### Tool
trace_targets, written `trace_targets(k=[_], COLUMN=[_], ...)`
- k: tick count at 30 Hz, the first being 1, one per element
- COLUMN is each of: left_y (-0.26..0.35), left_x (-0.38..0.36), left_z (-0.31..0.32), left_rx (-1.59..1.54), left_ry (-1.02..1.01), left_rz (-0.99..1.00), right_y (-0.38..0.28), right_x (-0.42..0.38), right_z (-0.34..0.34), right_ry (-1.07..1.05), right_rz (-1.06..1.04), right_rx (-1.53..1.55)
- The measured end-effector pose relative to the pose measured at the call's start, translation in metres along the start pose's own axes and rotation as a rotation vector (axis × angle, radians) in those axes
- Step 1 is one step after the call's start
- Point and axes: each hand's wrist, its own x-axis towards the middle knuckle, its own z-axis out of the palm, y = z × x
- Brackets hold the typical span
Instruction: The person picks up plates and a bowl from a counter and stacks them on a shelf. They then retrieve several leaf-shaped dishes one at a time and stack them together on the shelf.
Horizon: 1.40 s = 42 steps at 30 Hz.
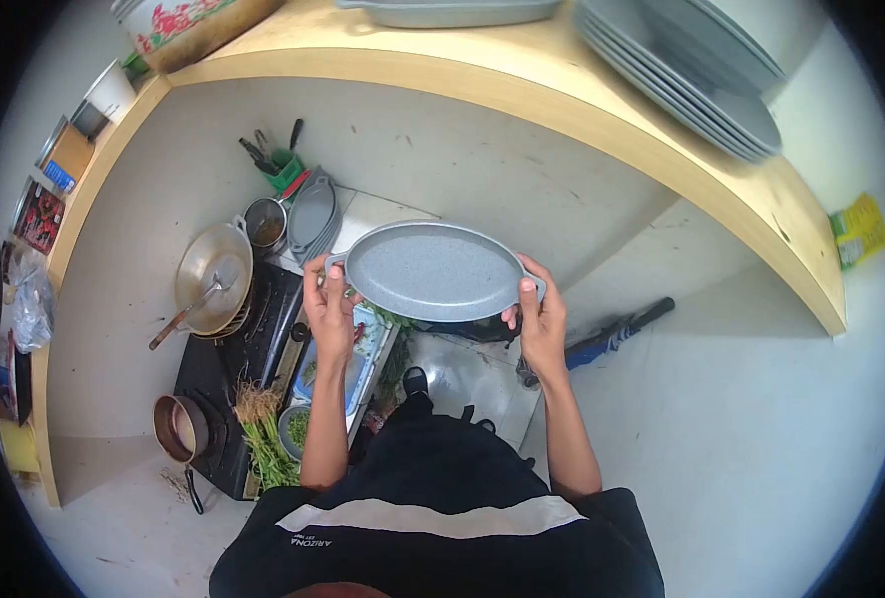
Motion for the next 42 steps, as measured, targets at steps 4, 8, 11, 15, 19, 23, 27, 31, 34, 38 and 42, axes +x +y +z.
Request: trace_targets(k=[4, 8, 11, 15, 19, 23, 27, 31, 34, 38, 42], left_y=[0.013, 0.059, 0.081, 0.145, 0.208, 0.238, 0.251, 0.247, 0.244, 0.242, 0.234], left_x=[-0.017, -0.023, -0.015, 0.002, 0.045, 0.099, 0.131, 0.167, 0.183, 0.199, 0.21], left_z=[0.034, 0.079, 0.096, 0.129, 0.151, 0.157, 0.155, 0.139, 0.127, 0.111, 0.102], left_rx=[-0.015, 0.022, 0.111, 0.256, 0.203, 0.219, 0.134, 0.175, 0.189, 0.212, 0.263], left_ry=[-0.057, -0.088, -0.103, -0.133, -0.235, -0.352, -0.386, -0.434, -0.448, -0.505, -0.577], left_rz=[0.028, 0.186, 0.369, 0.596, 0.66, 0.779, 0.775, 0.751, 0.718, 0.681, 0.611], right_y=[-0.032, -0.081, -0.13, -0.203, -0.281, -0.332, -0.362, -0.38, -0.388, -0.392, -0.387], right_x=[-0.019, -0.025, -0.025, -0.011, 0.027, 0.098, 0.173, 0.219, 0.239, 0.258, 0.279], right_z=[-0.038, -0.069, -0.087, -0.097, -0.088, -0.08, -0.074, -0.055, -0.038, -0.02, -0.009], right_ry=[0.056, 0.055, 0.051, 0.011, 0.017, 0.007, 0.003, -0.009, -0.045, -0.077, -0.119], right_rz=[-0.047, -0.188, -0.364, -0.484, -0.552, -0.636, -0.68, -0.668, -0.659, -0.643, -0.537], right_rx=[0.007, 0.077, 0.14, 0.107, 0.036, -0.113, -0.402, -0.575, -0.725, -1.013, -1.187])
